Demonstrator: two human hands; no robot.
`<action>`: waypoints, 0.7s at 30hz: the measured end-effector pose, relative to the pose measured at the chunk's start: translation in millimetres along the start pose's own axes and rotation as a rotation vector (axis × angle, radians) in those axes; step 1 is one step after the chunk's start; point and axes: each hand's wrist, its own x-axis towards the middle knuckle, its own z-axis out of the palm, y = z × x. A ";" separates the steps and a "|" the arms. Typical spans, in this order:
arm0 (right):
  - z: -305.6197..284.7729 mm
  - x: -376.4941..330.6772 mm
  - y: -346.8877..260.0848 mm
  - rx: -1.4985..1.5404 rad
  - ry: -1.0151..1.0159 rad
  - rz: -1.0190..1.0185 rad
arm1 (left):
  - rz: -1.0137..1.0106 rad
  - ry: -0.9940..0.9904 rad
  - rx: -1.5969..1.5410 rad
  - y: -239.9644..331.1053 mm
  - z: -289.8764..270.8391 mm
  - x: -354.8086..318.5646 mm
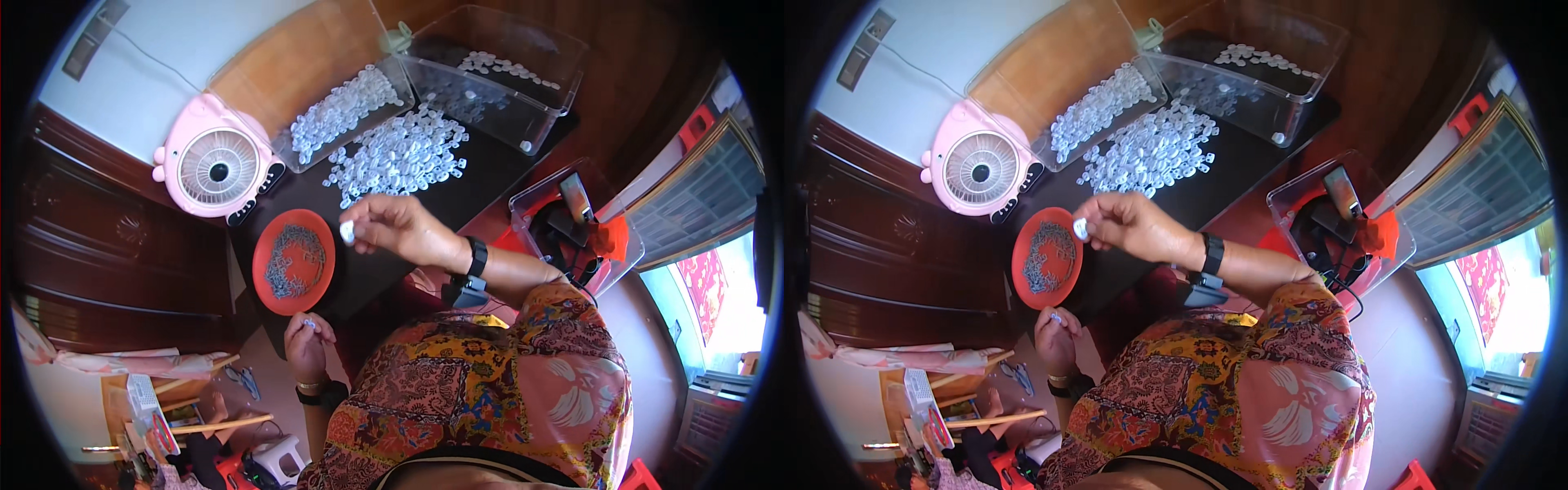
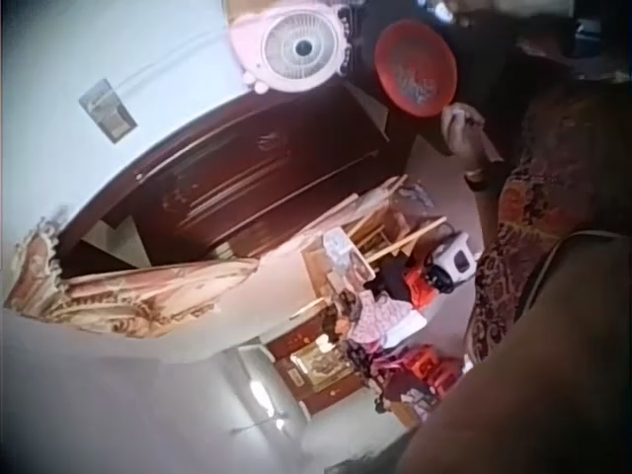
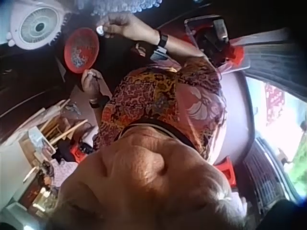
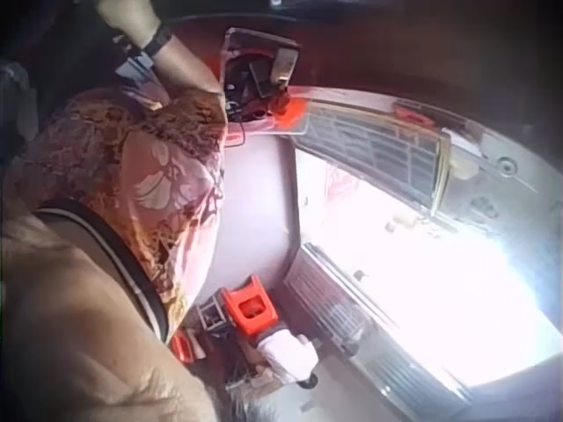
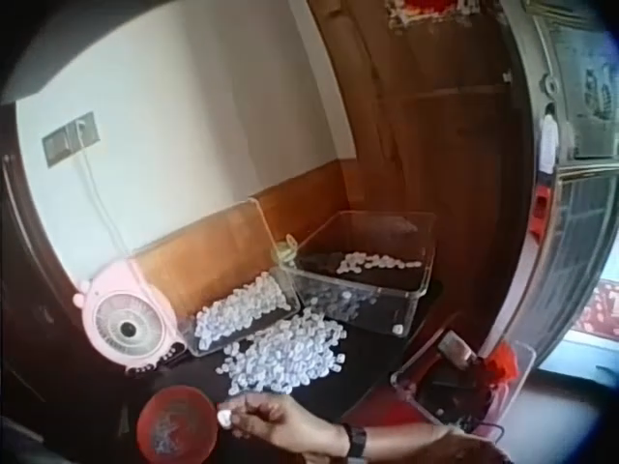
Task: Assembling small plastic components by inserting tiny metal springs into them.
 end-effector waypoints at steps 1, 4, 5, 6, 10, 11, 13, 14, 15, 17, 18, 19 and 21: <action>-7.5 6.7 -8.7 0.021 0.025 -0.019 | 0.001 -0.005 0.000 0.0 -0.9 0.9; -60.4 41.2 -50.5 -0.238 0.322 -0.449 | 0.008 -0.003 0.012 -0.1 -1.9 2.6; -81.0 58.5 -59.0 -0.111 0.457 -0.533 | 0.012 -0.013 0.024 0.0 -2.3 4.3; -99.2 70.7 -67.8 -0.130 0.569 -0.587 | 0.015 -0.020 0.035 -0.2 -1.8 5.0; -115.0 62.5 -53.8 -0.104 0.642 -0.526 | 0.022 -0.004 0.041 -1.9 -1.1 6.4; -108.3 52.9 -46.5 -0.193 0.623 -0.448 | 0.013 0.006 0.040 -2.2 0.2 8.2; -96.5 35.5 -27.2 -0.201 0.577 -0.369 | 0.029 -0.002 0.073 -0.6 1.8 7.5; -94.0 32.4 -15.5 -0.146 0.584 -0.355 | 0.014 -0.004 0.066 -0.9 0.4 7.4; -95.2 30.9 -5.2 -0.155 0.558 -0.314 | 0.007 0.003 0.068 -0.6 -0.6 8.0; -94.7 26.4 7.8 -0.159 0.533 -0.224 | -0.008 -0.020 0.087 0.7 -1.6 8.0; -94.4 24.7 10.3 -0.154 0.533 -0.214 | -0.015 -0.014 0.089 0.5 -1.6 7.1; -95.2 23.0 11.3 -0.235 0.491 -0.155 | -0.008 -0.007 0.075 0.0 -1.2 6.4; -90.5 22.8 7.5 -0.447 0.406 -0.098 | -0.005 0.005 0.060 -0.8 -1.7 5.1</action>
